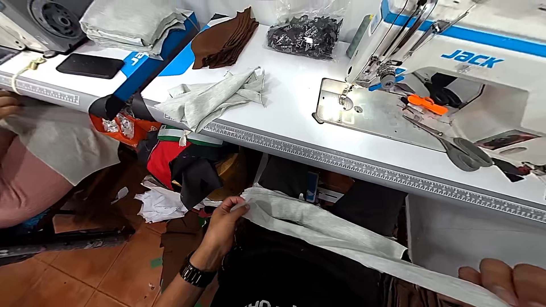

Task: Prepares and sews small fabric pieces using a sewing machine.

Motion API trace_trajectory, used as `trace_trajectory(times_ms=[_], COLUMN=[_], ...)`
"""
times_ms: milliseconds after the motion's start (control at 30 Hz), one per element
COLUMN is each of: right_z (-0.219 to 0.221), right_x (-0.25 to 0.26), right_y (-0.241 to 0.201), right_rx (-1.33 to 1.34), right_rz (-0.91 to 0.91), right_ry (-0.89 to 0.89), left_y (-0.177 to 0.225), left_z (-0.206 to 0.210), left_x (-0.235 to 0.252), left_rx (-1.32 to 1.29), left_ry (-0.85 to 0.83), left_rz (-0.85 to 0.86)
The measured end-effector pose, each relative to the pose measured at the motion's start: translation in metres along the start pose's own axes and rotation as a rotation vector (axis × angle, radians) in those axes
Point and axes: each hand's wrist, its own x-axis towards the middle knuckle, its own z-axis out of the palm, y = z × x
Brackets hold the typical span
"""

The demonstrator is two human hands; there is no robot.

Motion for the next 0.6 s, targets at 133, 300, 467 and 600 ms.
trace_trajectory(times_ms=[133,300,467,600], right_z=[0.028,0.104,0.136,0.116], right_x=[0.006,-0.006,0.01,0.028], right_y=[0.004,0.036,0.081,0.083], right_rx=[-0.642,-0.442,-0.275,-0.304], right_rz=[-0.198,-0.173,-0.125,-0.123], right_ry=[-0.093,-0.355,-0.391,-0.109], left_y=[0.052,0.084,0.084,0.086], left_z=[0.04,0.101,0.141,0.138], left_x=[-0.005,-0.014,-0.035,-0.05], left_rx=[0.077,0.141,0.111,0.056], left_ry=[-0.085,-0.296,-0.551,-0.556], left_rz=[0.323,0.687,0.832,0.762])
